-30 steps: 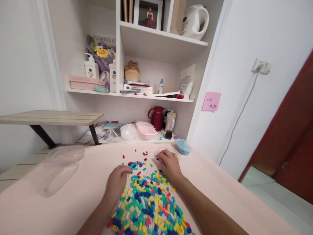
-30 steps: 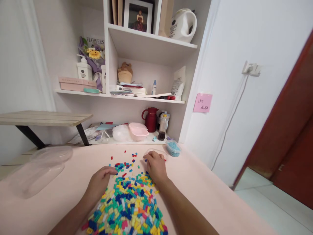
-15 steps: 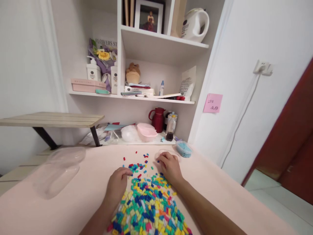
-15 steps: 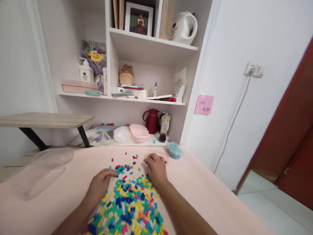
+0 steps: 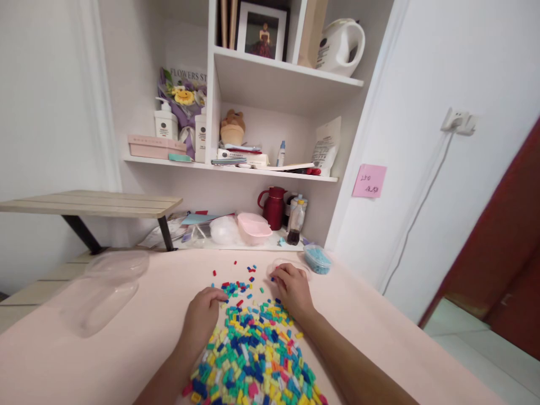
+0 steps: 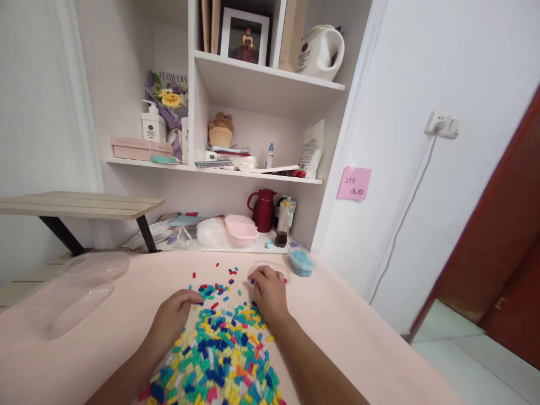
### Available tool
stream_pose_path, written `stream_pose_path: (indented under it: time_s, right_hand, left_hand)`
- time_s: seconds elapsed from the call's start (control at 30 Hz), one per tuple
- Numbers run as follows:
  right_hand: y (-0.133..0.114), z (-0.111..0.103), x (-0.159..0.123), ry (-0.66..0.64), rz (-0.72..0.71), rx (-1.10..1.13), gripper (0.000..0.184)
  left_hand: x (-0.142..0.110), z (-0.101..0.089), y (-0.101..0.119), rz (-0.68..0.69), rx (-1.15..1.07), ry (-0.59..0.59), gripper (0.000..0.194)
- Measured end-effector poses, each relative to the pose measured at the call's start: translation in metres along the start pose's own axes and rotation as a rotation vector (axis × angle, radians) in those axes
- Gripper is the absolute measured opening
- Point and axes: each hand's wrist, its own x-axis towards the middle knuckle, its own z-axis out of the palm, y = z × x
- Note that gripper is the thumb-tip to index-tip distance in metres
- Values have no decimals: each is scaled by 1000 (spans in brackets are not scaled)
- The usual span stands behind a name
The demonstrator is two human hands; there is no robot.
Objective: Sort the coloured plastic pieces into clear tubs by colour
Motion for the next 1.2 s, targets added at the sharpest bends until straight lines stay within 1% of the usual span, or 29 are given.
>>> stream_pose_path:
  time_s: [0.23, 0.53, 0.9, 1.2]
  right_hand:
    - [-1, 1, 3, 2, -1, -9, 26]
    - [3, 4, 6, -11, 13, 45, 26]
    - [3, 1, 7, 36, 23, 95, 28]
    - [2, 4, 12, 33, 11, 136, 28]
  left_hand:
    - [1, 1, -1, 12, 15, -6, 34]
    - [4, 5, -3, 10, 36, -6, 35]
    - [3, 2, -1, 34, 24, 0, 34]
    - [4, 4, -8, 69, 4, 6, 33]
